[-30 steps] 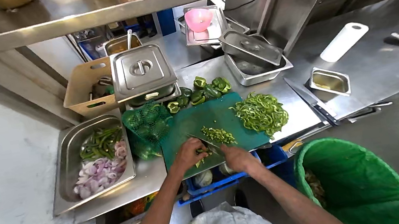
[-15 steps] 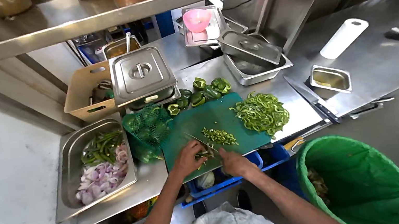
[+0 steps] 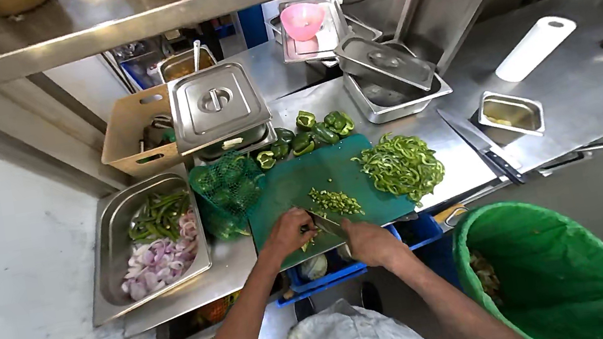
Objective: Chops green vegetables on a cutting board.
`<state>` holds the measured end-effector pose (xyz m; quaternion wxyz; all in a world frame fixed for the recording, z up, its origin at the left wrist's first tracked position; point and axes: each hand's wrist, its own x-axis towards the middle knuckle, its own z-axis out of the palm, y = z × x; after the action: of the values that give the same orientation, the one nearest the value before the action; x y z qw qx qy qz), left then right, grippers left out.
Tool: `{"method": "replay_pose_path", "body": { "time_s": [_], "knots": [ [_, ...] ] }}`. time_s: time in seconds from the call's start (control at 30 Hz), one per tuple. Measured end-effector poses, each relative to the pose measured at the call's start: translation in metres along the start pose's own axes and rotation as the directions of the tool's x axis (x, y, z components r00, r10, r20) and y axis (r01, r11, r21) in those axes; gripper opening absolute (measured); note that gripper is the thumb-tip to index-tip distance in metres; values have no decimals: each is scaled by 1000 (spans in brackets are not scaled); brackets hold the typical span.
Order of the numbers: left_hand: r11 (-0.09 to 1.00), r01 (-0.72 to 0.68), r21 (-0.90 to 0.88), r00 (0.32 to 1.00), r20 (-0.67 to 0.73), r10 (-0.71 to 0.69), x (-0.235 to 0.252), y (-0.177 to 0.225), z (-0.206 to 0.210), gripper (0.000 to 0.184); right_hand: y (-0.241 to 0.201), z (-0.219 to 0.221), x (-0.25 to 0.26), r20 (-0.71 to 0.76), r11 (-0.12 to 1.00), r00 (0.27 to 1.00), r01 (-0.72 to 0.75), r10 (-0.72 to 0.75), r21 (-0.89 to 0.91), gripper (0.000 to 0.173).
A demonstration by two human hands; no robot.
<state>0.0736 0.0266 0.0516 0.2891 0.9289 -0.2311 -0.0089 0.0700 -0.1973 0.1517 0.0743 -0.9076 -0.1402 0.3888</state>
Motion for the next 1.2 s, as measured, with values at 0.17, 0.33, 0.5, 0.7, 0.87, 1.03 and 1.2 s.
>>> {"method": "replay_pose_path", "body": {
  "time_s": [0.17, 0.33, 0.5, 0.7, 0.87, 1.03, 1.2],
  "knots": [
    [1000, 14, -8, 999, -35, -15, -1, -1, 4, 15, -3, 40, 33, -20, 990, 1000, 22, -19, 139, 52],
    [990, 121, -65, 984, -122, -128, -15, 0, 3, 42, 5, 40, 39, -19, 982, 999, 33, -30, 187, 54],
    [965, 259, -49, 963, -58, -262, -27, 5, 3, 47, 9, 40, 36, -59, 986, 998, -8, 18, 165, 52],
    [973, 223, -53, 968, -107, -227, -27, 3, 5, 38, 8, 32, 30, -73, 997, 997, -27, 33, 74, 51],
    [995, 98, -19, 994, -53, -99, -21, 3, 0, 25, 6, 26, 23, -76, 998, 996, -37, 40, 50, 48],
    [994, 110, -18, 989, 102, -108, -10, 7, -11, 21, -8, -2, -9, -55, 997, 998, -37, 33, -69, 47],
    [997, 70, -24, 991, 118, -66, -7, 6, -14, 21, -5, 20, 33, -73, 1000, 997, 7, -5, 17, 50]
  ]
}}
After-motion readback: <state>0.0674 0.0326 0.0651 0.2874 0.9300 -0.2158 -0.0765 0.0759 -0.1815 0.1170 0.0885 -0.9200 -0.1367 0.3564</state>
